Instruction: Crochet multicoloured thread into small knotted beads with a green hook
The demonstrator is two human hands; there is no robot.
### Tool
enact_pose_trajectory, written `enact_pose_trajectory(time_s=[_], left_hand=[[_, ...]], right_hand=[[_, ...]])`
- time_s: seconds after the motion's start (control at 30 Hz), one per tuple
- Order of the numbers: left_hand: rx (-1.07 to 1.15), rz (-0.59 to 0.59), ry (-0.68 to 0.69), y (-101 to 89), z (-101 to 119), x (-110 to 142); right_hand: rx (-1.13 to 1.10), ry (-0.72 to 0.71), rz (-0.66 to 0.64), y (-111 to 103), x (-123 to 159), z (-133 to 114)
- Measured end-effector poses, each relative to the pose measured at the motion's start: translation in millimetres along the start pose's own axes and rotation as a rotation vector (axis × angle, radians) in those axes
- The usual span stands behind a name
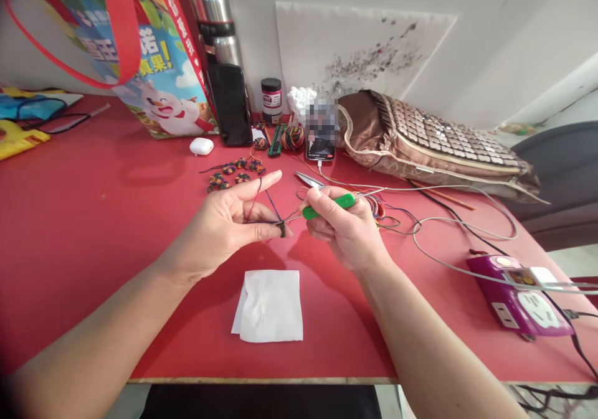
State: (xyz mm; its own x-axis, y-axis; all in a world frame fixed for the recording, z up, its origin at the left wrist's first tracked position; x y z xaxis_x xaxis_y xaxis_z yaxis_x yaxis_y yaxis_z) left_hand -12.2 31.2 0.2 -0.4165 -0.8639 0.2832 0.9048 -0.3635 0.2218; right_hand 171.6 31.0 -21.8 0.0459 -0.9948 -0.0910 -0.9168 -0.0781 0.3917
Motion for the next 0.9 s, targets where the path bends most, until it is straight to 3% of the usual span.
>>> enact_pose_trajectory(time_s=[0.3, 0.57, 0.73, 0.9], left_hand=[[-0.135, 0.025, -0.011, 2.4, -2.7, -0.8], [-0.254, 0.112, 0.058, 0.0, -6.4, -2.1], [-0.103, 0.167, -0.002, -1.7, -4.1, -3.3], [0.148, 0.161, -0.1, -3.4, -4.5, -3.9]], right_hand=[[0.168, -0.065, 0.04, -5.8, 1.5, -9.8], [0.514, -0.271, -0.014, -13.9, 7.1, -12.6], [0.716, -0.531, -0.046, 0.8, 13.6, -21.8], [0.748, -0.665, -0.126, 7.6, 18.3, -20.0]])
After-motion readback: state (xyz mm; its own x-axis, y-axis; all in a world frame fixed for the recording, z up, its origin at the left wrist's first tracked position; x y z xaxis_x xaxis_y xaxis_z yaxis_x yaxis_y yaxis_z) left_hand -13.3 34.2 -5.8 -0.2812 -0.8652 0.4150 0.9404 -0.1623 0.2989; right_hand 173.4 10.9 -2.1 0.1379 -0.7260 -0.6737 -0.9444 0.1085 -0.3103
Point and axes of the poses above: each hand's wrist, its own x-axis away from the middle knuckle, its own y-axis out of the palm, z = x × y, the point moved 3 cm from there along -x, towards the middle knuckle, and after that the axes turned 6 degrees about -y, right-handed, at the moved point
